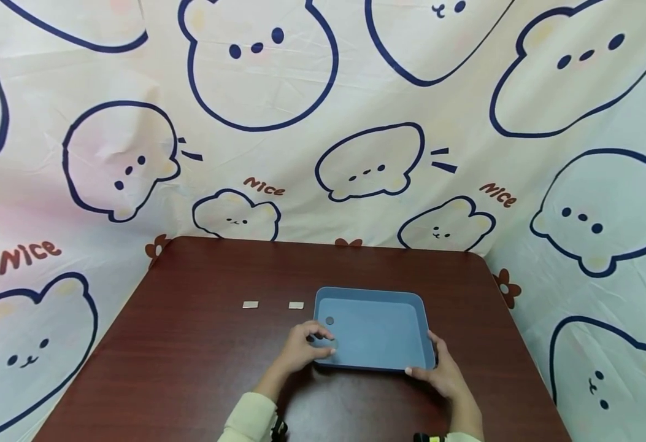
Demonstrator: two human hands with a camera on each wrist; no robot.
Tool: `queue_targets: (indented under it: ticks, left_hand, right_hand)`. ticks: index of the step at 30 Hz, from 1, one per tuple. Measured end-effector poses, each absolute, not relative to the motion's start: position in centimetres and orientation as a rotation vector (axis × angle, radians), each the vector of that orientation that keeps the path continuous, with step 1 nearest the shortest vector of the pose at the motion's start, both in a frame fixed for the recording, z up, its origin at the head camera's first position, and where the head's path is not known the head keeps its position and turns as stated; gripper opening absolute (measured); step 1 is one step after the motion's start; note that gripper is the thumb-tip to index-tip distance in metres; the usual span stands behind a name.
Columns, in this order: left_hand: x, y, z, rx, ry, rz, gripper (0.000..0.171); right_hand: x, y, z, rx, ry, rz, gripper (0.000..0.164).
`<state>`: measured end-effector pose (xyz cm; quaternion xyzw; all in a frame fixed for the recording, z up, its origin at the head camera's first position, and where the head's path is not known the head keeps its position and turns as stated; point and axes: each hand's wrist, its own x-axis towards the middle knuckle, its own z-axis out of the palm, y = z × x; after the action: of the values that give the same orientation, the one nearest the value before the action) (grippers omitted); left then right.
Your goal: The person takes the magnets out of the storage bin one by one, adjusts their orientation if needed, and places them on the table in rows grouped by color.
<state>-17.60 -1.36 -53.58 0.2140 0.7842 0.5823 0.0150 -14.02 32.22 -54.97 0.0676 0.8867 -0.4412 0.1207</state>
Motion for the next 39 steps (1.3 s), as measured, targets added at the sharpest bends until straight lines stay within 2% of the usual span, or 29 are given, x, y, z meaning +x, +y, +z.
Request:
queue_targets:
  ticks: [9,17,29,33,37,39]
  left_hand:
    - [-17.2,-3.2,-53.7,0.573,2.429,1.882,0.018]
    - [-16.1,-5.0,-50.9,0.547,2.500,1.891,0.018]
    - [-18.0,-7.3,-55.7,0.432,2.573,1.939,0.016]
    - [-18.0,-7.8,-55.8,0.376,2.563,1.957,0.016]
    - [-17.4,-8.1,-53.8,0.347,2.547,1.935,0.016]
    - [-17.6,-8.4,-54.0,0.347,2.559,1.896,0.016]
  right_hand:
    - [-14.0,32.0,-54.8,0.200,2.579,-1.286,0.105]
    - [-13.9,32.1,-54.7,0.200,2.571,-1.303,0.104]
    - [-14.1,32.1,-54.8,0.212,2.553,-1.300,0.107]
    - [-14.0,32.2,-55.0,0.217,2.551,-1.302,0.107]
    - [-14.1,32.2,-55.0,0.219,2.558,-1.276,0.107]
    - [-14.2,32.2,-54.9,0.219,2.561,-1.264,0.107]
